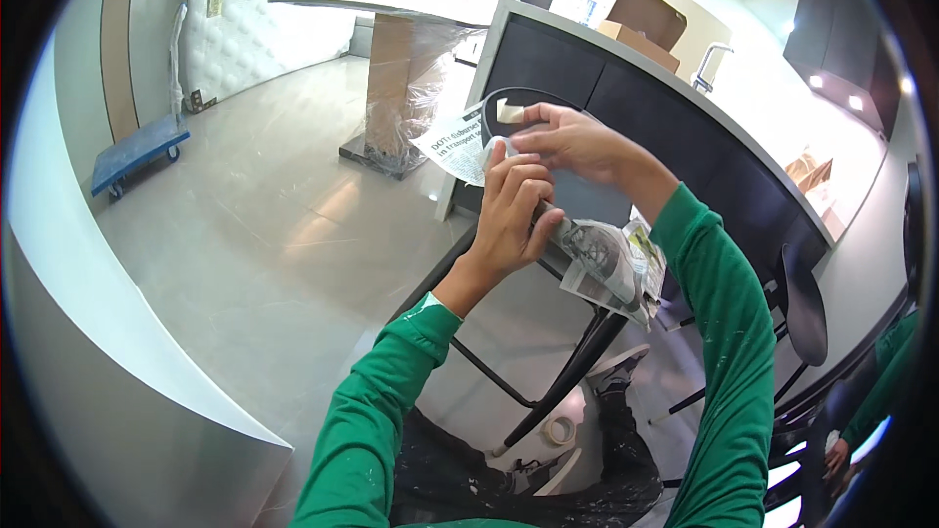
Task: The person tapes newspaper to a black stool using masking tape while sitting on the floor.
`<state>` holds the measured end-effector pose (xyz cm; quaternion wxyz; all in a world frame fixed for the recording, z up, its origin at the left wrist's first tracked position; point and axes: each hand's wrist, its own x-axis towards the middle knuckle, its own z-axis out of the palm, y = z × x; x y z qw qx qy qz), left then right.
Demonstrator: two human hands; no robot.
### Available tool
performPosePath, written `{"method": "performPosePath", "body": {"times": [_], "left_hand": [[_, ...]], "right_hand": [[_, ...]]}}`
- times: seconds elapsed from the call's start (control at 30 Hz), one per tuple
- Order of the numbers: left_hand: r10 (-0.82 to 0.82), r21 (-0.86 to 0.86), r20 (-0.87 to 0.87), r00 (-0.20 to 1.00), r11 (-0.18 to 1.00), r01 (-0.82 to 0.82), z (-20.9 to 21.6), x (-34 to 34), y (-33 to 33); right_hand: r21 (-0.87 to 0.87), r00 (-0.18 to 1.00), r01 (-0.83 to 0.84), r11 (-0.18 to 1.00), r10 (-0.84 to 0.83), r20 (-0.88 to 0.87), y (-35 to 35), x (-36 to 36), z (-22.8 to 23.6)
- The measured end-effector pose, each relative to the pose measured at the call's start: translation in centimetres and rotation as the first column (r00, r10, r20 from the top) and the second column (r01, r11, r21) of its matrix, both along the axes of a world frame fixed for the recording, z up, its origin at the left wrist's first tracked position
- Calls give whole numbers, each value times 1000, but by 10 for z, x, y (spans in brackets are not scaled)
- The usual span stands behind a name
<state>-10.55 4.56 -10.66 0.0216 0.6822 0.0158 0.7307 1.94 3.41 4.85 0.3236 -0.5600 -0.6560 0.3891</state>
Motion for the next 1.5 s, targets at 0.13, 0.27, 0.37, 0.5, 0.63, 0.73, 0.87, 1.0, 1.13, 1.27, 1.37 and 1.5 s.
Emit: {"method": "performPosePath", "body": {"times": [0.13, 0.27, 0.37, 0.5, 0.63, 0.73, 0.87, 1.0, 1.13, 1.27, 1.37, 1.5], "left_hand": [[-1, -12, -19, 1000, 1000, 1, -4, -3, 2], [-9, -117, 252, 968, 992, 39, -17, -10, -1], [33, -269, 306, 952, 962, 53, -27, -17, 3], [39, -241, 190, 981, 971, 8, -25, -22, 16], [87, -150, 119, 989, 986, -69, -12, -30, 24], [157, -92, 55, 986, 984, -151, -3, -41, 23], [436, -46, -60, 898, 898, -438, 4, -52, 12], [224, -55, -137, 965, 971, -233, 13, -43, -5], [229, -118, -77, 970, 964, -237, 15, -32, -19], [258, -184, -84, 962, 945, -270, 14, -25, -23], [277, -185, -97, 956, 938, -291, 14, -24, -21], [255, -202, -53, 965, 944, -261, 13, -22, -23]], "right_hand": [[-46, 988, -3, 999, -4, -153, 5, -3, -12], [2, 976, -1, 1000, 1, -218, 1, 1, -9], [0, 981, 15, 1000, -15, -191, 0, 3, -9], [-70, 986, 9, 997, -20, -164, 4, 0, -19], [-103, 984, -19, 994, 0, -180, 9, -2, -26], [-116, 983, -25, 993, 3, -184, 9, -2, -27], [-124, 989, 10, 992, -28, -145, 9, 0, -27], [-125, 977, 65, 990, -89, -193, 13, 2, -30], [-40, 995, 104, 994, -104, -5, 12, 0, -24], [148, 948, 104, 983, -143, 286, 4, -10, 16], [271, 884, 138, 953, -242, 400, 3, -26, 51], [251, 793, -71, 965, -98, 601, -5, -43, 65]]}}
